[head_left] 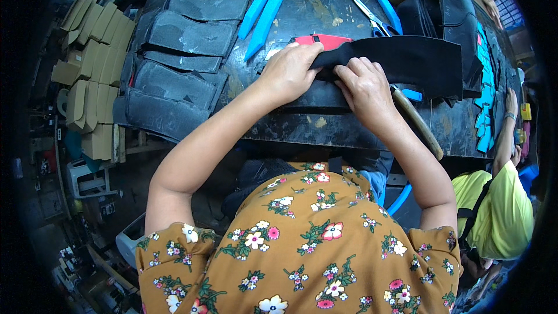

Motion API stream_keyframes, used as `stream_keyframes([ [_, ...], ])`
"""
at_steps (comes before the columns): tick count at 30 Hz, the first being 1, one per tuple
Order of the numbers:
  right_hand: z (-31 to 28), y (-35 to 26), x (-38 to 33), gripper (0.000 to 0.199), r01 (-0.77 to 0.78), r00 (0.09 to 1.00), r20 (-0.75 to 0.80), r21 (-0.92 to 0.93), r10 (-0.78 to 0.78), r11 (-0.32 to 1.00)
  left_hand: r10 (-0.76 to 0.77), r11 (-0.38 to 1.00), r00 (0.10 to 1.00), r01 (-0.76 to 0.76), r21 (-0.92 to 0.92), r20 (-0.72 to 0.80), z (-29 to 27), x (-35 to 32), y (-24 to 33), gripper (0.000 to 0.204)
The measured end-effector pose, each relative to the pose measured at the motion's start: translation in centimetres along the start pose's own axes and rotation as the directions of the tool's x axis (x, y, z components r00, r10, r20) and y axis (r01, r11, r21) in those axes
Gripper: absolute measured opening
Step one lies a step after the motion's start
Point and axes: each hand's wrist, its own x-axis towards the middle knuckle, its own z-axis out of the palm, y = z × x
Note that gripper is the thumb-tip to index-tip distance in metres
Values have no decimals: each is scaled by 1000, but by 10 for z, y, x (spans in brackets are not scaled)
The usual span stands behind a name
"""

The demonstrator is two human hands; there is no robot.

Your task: The person uses a hammer to attach black rubber pieces to pink sandal soles. They repeatedly pick up a sole, align a rubber strip, and tap it into place with a hammer, then set the finished sole aside.

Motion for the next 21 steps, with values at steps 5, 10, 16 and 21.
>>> stream_keyframes([
  [5,1,1,-3,23,5,1000,2,-18,-5,1000,-57,996,998,55,68,30,-3,7,6,34],
  [10,1,-2,1,26,13,999,34,-45,-11,999,-89,991,989,76,111,115,-7,15,2,43],
  [16,12,-16,8,29,-6,1000,-7,115,7,993,3,998,995,-9,59,99,-11,25,-14,39],
  [21,18,-13,9,27,35,999,-28,19,-34,999,-12,1000,988,16,-22,153,-27,10,-17,43],
])
